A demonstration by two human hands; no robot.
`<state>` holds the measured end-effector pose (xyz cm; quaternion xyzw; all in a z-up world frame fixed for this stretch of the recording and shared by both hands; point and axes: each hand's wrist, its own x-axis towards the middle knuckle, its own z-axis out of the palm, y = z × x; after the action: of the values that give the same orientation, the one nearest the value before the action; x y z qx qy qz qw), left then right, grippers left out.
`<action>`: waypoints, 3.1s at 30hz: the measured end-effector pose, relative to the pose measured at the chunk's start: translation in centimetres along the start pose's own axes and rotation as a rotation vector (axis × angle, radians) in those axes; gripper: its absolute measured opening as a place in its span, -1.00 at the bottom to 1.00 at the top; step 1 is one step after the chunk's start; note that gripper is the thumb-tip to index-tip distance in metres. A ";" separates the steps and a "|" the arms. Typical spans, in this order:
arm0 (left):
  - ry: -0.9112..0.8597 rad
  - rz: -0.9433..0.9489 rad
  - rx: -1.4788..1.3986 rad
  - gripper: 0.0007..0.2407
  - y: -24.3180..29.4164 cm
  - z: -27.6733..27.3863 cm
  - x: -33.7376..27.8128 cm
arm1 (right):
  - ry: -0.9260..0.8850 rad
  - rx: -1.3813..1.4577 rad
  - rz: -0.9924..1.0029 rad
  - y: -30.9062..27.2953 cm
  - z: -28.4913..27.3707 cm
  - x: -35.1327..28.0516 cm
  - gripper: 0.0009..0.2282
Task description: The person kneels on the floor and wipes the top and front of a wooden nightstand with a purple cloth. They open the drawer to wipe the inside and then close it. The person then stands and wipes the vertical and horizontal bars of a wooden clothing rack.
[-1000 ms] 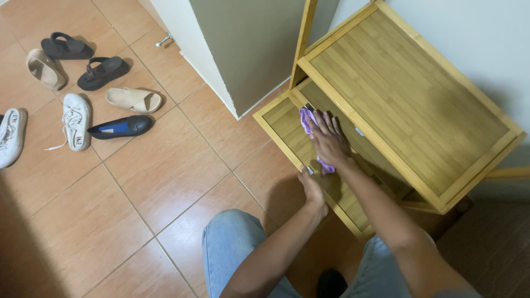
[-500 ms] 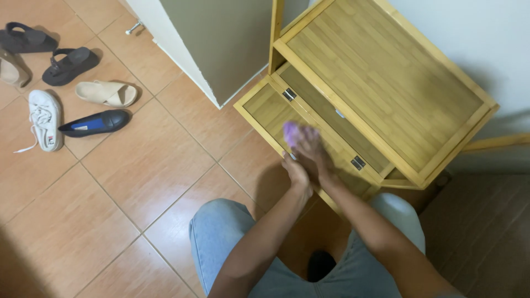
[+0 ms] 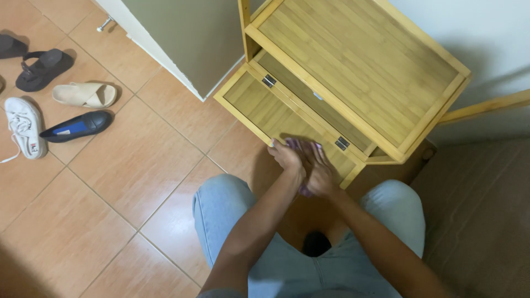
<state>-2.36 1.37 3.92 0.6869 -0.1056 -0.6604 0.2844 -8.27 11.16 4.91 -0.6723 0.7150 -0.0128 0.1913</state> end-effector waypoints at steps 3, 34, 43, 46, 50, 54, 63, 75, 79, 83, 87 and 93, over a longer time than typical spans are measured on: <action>-0.024 0.373 -0.086 -0.39 -5.6 0.4 3.6 | -0.013 -0.979 0.138 4.9 3.2 -1.9 -0.40; -0.442 -0.256 -0.179 -0.09 -16.2 -5.4 -0.9 | 0.070 -0.207 -0.339 0.3 0.0 13.3 -0.51; -0.609 -0.177 -0.211 -0.09 -14.6 -5.6 -2.3 | 0.293 0.096 -0.489 -2.1 3.4 21.1 -0.50; -0.602 -0.263 -0.334 -0.13 -14.1 -5.5 -3.0 | 0.181 0.257 -0.463 -2.6 2.4 22.2 -0.51; -0.595 -0.392 -0.447 -0.18 -14.6 -4.9 -3.1 | 0.343 0.241 -0.101 -5.5 0.0 24.5 -0.54; -0.566 -0.481 -0.720 -0.32 -12.4 -4.5 -4.2 | 0.219 -0.116 -0.379 -5.1 3.1 26.2 -0.40; -0.287 -0.004 -0.085 -0.77 -17.1 -3.9 -1.8 | 0.182 -0.224 -0.210 -0.1 -2.9 29.0 -0.50; -0.208 0.204 -0.078 -0.68 -19.9 -2.3 -0.2 | 0.205 0.463 0.171 7.0 -1.3 14.6 -0.53; -0.223 0.231 -0.069 -0.68 -19.0 -2.5 -1.1 | 0.554 0.109 -0.026 9.1 -1.8 16.2 -0.60; -0.210 0.195 -0.065 -0.72 -17.6 -3.1 -2.2 | 0.725 0.361 0.154 4.6 -2.4 11.8 -0.71; -0.221 0.135 -0.007 -0.72 -16.1 -3.2 -2.9 | 0.569 0.289 0.178 1.7 -1.1 4.5 -0.63; -0.241 0.138 -0.076 -0.70 -19.1 -3.0 -1.1 | 0.302 -0.247 0.135 4.0 0.6 7.9 -0.52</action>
<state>-4.02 18.28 -5.39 0.5826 -0.1610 -0.7204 0.3401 -12.13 4.04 1.27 -0.6318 0.7750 -0.0129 -0.0017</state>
